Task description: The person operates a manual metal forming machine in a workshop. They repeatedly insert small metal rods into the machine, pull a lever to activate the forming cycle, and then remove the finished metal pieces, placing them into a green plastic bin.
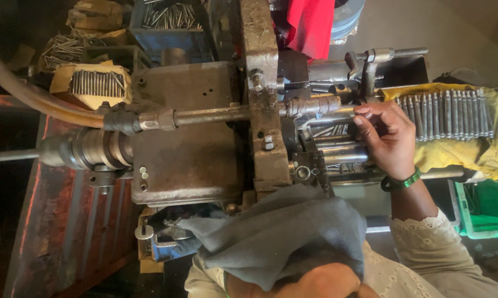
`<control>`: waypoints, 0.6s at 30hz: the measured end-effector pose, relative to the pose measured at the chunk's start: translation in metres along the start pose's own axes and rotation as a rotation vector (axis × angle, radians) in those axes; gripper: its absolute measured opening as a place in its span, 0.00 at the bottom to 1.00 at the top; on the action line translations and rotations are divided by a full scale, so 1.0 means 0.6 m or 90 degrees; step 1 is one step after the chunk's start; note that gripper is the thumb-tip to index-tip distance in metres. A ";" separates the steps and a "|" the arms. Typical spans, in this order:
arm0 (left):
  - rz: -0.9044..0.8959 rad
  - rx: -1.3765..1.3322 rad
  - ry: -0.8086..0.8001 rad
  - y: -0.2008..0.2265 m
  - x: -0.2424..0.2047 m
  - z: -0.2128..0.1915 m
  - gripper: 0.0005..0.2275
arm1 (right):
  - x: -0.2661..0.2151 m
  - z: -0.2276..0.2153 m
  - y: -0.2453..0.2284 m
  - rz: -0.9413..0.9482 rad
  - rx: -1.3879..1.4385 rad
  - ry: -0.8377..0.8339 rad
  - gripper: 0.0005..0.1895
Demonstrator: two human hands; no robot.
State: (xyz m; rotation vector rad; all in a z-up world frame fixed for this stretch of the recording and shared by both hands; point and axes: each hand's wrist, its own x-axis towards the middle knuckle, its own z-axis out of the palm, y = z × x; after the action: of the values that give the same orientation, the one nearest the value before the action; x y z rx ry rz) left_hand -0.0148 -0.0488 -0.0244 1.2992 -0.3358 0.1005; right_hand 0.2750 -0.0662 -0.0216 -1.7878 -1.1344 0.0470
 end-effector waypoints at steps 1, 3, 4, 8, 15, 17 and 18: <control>0.002 0.000 0.003 0.001 0.000 0.002 0.08 | 0.000 0.000 0.000 0.001 0.006 0.000 0.07; 0.005 0.000 0.005 0.000 0.000 0.001 0.08 | 0.000 0.000 0.001 0.002 0.018 0.000 0.07; 0.005 -0.001 0.003 0.000 0.001 0.002 0.08 | 0.000 0.001 0.001 0.002 0.023 -0.001 0.07; 0.009 0.006 0.005 0.001 0.001 -0.005 0.08 | 0.001 0.001 0.002 0.008 0.033 -0.004 0.07; 0.011 0.014 0.023 0.006 0.002 -0.005 0.07 | 0.001 0.001 0.003 0.011 0.042 -0.005 0.07; 0.008 0.024 0.028 0.007 -0.003 -0.008 0.07 | 0.002 0.002 0.004 0.010 0.057 -0.004 0.07; 0.009 0.024 0.038 0.007 -0.004 -0.007 0.07 | 0.002 0.003 0.004 0.021 0.066 -0.005 0.07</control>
State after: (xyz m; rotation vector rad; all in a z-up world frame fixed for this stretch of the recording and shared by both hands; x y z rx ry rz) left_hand -0.0175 -0.0435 -0.0220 1.3283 -0.2932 0.1581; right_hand 0.2767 -0.0646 -0.0239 -1.7150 -1.0890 0.1302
